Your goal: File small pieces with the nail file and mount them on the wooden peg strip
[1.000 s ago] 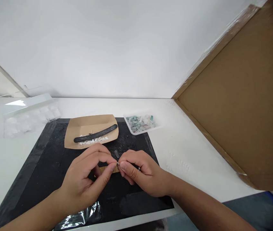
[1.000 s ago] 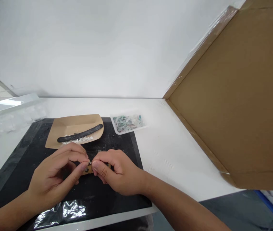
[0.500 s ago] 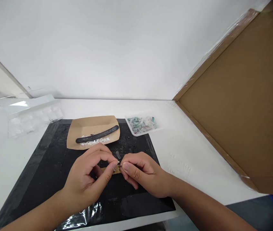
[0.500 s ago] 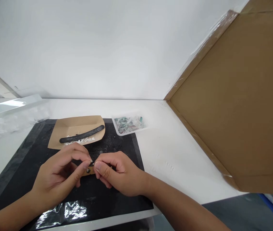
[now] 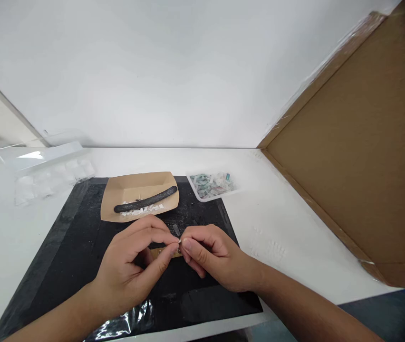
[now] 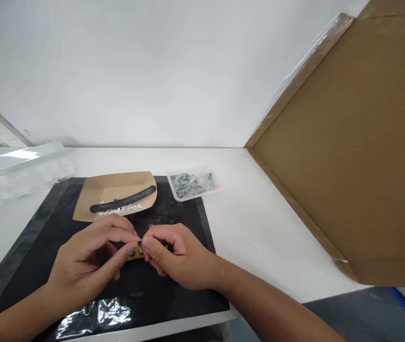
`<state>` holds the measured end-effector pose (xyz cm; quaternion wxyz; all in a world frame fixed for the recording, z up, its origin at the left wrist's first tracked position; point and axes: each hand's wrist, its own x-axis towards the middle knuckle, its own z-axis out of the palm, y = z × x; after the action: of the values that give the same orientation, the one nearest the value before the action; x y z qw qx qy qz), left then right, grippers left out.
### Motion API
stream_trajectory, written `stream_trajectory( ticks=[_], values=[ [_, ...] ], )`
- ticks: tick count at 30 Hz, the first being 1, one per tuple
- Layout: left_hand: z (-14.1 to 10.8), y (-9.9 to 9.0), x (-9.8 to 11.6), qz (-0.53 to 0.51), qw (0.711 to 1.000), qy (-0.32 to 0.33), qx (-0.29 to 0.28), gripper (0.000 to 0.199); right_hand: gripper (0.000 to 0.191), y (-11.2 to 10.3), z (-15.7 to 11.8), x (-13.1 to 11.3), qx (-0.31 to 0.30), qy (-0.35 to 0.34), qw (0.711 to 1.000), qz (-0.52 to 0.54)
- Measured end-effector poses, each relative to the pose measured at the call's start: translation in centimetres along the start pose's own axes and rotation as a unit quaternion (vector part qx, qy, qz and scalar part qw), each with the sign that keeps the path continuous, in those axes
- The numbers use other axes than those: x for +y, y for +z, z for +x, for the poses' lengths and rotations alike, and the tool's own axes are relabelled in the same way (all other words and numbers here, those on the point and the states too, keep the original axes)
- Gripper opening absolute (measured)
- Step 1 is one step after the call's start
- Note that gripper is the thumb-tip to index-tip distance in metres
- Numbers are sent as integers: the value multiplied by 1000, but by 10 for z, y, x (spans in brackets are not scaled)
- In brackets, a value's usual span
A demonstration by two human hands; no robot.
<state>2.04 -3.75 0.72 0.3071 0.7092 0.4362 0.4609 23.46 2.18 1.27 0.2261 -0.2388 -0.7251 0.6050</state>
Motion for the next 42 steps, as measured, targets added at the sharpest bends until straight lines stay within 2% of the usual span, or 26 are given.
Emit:
stream_trajectory(
  ticks=[10,16,25,42],
  values=[
    [6,-5,1,-9,999,36,-15,19,38,-2,-1,-1,-3,-17,1000,-16],
    [6,-4,0,14,998,54,-4,19,38,-2,-1,0,-1,-26,999,-29],
    [4,-3,0,29,999,19,15,14,40,-1,-1,0,-7,-29,999,-34],
    [4,-2,0,23,999,31,11,15,39,0,-2,1,7,-28,999,-38]
  ],
)
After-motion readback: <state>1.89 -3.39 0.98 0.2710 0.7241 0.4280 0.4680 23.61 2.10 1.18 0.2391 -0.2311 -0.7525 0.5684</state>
